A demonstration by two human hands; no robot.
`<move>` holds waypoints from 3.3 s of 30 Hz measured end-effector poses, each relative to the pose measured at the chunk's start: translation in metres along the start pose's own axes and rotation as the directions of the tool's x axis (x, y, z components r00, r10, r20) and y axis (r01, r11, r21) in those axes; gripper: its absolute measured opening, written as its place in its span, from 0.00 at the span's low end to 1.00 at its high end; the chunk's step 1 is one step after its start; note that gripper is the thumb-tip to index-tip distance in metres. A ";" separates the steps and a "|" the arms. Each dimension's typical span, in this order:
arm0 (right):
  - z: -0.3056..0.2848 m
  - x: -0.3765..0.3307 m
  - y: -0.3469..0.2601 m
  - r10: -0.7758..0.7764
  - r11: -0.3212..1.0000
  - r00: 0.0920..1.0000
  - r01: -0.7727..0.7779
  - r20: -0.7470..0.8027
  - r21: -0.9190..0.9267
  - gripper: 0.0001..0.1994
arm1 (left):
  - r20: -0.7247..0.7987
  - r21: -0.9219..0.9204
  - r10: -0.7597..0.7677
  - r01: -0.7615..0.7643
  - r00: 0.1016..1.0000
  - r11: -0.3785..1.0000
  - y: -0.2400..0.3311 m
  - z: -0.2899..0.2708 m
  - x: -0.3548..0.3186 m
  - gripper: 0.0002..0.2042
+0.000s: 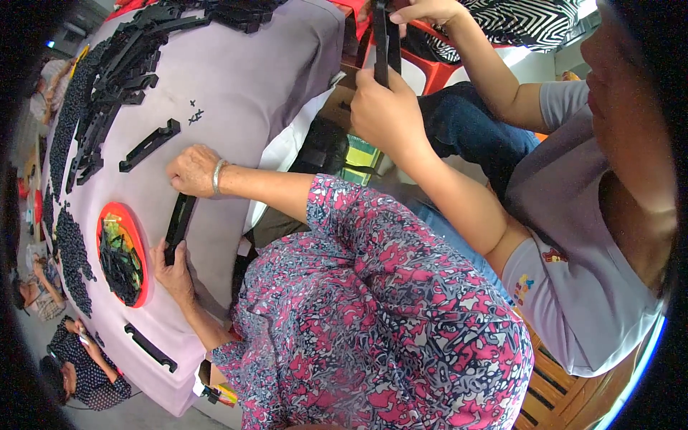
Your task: The person assembles spirit levels by inserting bubble vials and small plastic components into black plastic casings by hand.
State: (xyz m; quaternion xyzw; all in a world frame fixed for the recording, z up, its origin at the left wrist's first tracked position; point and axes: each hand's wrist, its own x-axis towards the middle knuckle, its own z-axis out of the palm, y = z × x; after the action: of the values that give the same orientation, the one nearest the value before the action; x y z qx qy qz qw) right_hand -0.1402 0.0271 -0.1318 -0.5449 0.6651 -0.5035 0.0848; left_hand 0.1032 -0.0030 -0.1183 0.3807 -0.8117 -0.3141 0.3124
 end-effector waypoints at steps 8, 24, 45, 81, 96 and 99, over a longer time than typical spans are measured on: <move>-0.003 0.000 -0.002 0.013 1.000 1.000 -0.013 0.017 -0.006 0.06 | -0.008 -0.017 -0.001 0.001 1.000 1.000 -0.001 0.000 0.000 0.17; -0.001 0.000 0.000 0.025 0.999 0.998 -0.023 0.054 -0.044 0.08 | -0.003 0.006 0.016 -0.016 1.000 1.000 -0.002 0.001 0.000 0.17; -0.002 0.000 0.001 -0.014 0.998 0.999 0.016 0.037 -0.056 0.08 | -0.014 0.032 0.058 -0.058 0.998 0.998 0.000 0.002 0.001 0.17; -0.002 0.001 0.000 -0.012 0.999 0.999 0.014 0.042 -0.052 0.07 | -0.009 0.037 0.027 -0.026 1.000 0.999 0.001 0.001 0.000 0.17; -0.002 0.000 0.000 -0.002 0.999 0.999 0.003 0.035 -0.035 0.07 | -0.008 0.026 0.017 -0.017 1.000 1.000 0.003 0.001 0.001 0.17; -0.003 0.000 0.002 -0.001 1.000 1.000 0.002 0.023 -0.031 0.07 | -0.004 0.020 0.031 -0.031 1.000 0.999 0.002 0.003 0.002 0.17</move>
State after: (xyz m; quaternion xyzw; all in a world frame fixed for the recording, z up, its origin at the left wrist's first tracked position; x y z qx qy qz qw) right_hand -0.1432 0.0286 -0.1319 -0.5524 0.6712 -0.4871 0.0837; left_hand 0.0993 -0.0028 -0.1178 0.3718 -0.8199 -0.3003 0.3153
